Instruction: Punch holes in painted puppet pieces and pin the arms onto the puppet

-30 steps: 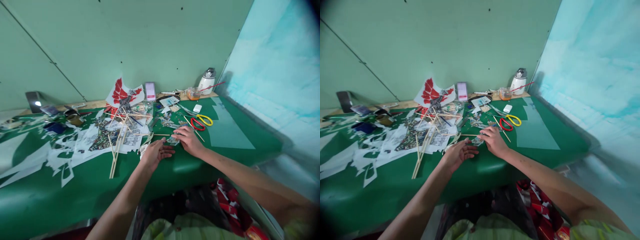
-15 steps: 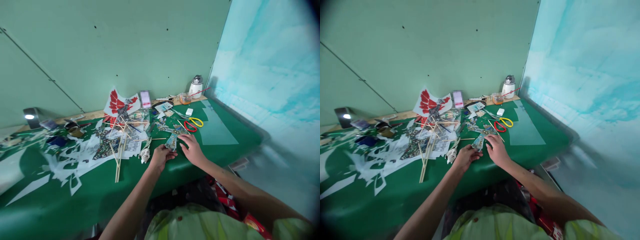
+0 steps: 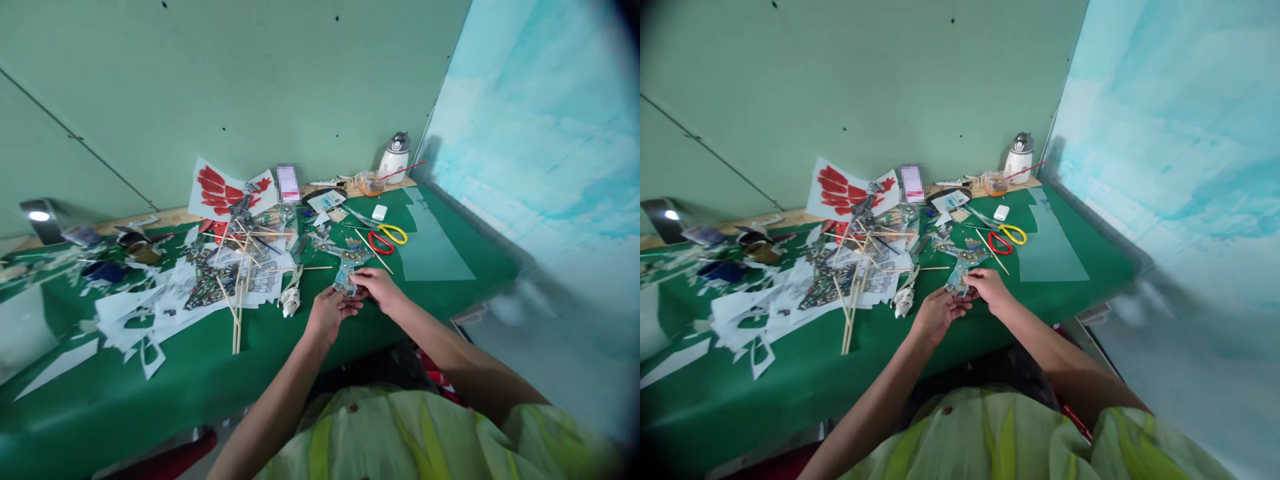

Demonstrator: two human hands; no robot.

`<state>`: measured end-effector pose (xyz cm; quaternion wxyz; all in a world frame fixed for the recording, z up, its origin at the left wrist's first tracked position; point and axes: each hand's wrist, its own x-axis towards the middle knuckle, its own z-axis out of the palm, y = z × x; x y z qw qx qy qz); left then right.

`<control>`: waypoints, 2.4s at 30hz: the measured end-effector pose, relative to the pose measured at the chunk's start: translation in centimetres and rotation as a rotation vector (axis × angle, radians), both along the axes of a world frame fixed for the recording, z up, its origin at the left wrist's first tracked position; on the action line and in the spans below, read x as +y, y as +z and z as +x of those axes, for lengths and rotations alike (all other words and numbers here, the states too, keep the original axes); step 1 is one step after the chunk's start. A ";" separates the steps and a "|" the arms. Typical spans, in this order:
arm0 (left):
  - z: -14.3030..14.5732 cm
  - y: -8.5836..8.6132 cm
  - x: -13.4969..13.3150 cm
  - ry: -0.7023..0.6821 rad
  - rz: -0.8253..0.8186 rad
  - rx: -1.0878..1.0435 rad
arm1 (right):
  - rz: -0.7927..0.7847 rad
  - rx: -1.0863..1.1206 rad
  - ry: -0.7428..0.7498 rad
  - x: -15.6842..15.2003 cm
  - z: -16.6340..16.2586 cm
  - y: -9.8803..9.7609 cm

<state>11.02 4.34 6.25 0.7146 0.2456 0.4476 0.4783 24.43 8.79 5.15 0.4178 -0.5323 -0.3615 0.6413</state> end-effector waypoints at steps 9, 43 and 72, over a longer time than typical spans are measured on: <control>-1.6 0.1 0.2 0.025 -0.072 0.033 | 0.048 -0.009 0.061 1.2 -0.9 -0.1; -3.0 0.6 3.0 0.077 -0.063 -0.100 | 0.537 -0.845 0.295 6.3 5.1 -0.3; -2.8 -0.6 2.4 0.051 -0.063 0.016 | 0.472 -0.585 0.461 5.7 4.1 -0.6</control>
